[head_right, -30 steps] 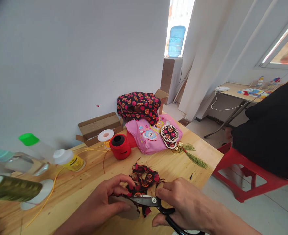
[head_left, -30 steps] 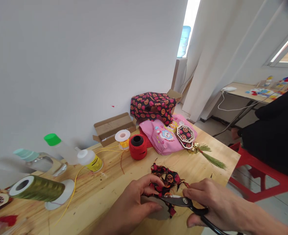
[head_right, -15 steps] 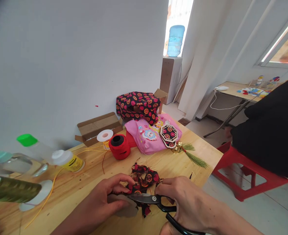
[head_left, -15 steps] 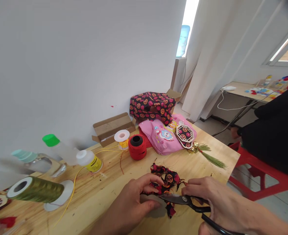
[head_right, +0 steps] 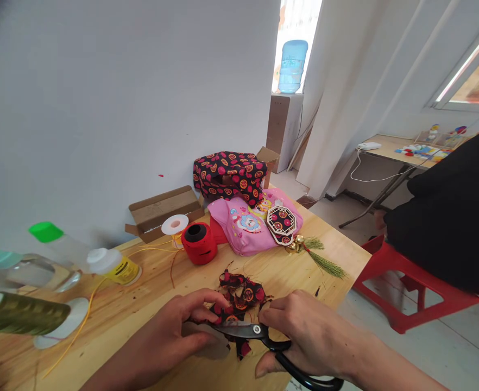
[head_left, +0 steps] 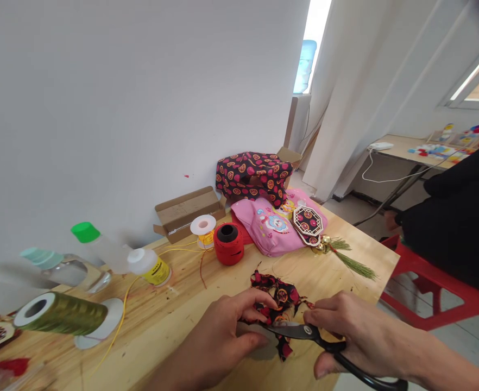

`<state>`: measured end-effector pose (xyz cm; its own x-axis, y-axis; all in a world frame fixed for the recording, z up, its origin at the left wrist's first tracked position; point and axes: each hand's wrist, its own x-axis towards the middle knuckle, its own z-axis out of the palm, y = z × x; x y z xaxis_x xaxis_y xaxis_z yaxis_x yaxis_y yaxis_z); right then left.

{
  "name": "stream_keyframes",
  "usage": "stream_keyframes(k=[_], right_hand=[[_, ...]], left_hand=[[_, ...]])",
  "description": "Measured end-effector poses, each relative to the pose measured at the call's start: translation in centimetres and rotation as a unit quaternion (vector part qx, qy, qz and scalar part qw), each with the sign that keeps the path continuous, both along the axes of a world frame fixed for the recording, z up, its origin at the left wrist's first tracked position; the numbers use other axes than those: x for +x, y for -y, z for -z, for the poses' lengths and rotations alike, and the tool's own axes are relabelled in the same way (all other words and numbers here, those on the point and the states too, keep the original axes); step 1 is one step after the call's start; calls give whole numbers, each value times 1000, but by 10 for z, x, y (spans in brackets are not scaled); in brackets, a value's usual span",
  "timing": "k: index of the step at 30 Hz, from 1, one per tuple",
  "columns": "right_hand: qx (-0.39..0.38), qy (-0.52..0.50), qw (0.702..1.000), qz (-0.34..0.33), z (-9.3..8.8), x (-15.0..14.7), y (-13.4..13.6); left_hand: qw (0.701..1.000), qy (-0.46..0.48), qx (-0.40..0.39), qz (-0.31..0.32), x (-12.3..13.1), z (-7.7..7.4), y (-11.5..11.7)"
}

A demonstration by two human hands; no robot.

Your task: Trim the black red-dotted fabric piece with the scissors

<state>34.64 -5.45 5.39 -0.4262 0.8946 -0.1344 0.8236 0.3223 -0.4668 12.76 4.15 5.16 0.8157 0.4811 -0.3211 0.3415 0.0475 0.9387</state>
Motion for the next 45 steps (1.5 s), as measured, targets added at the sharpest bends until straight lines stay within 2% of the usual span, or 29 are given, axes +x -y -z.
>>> stream_keyframes(k=[9,18,27,39,45], right_hand=[[22,8,999,-34,-2,5,-4],[52,12,998,-42,1,10,-1],[16,23,1000,-12,-8,9,-3],[3,-46,999,-28,-10,7,-3],[6,-32,999,-41,-10,8,-4]], left_hand=[[999,17,14,28,1,-3,-3],[999,42,-7,23,2,-2,-2],[999,39,-17,14,5,2,-4],[999,39,-21,21,2,1,-3],[998,47,-33,29,3,2,-3]])
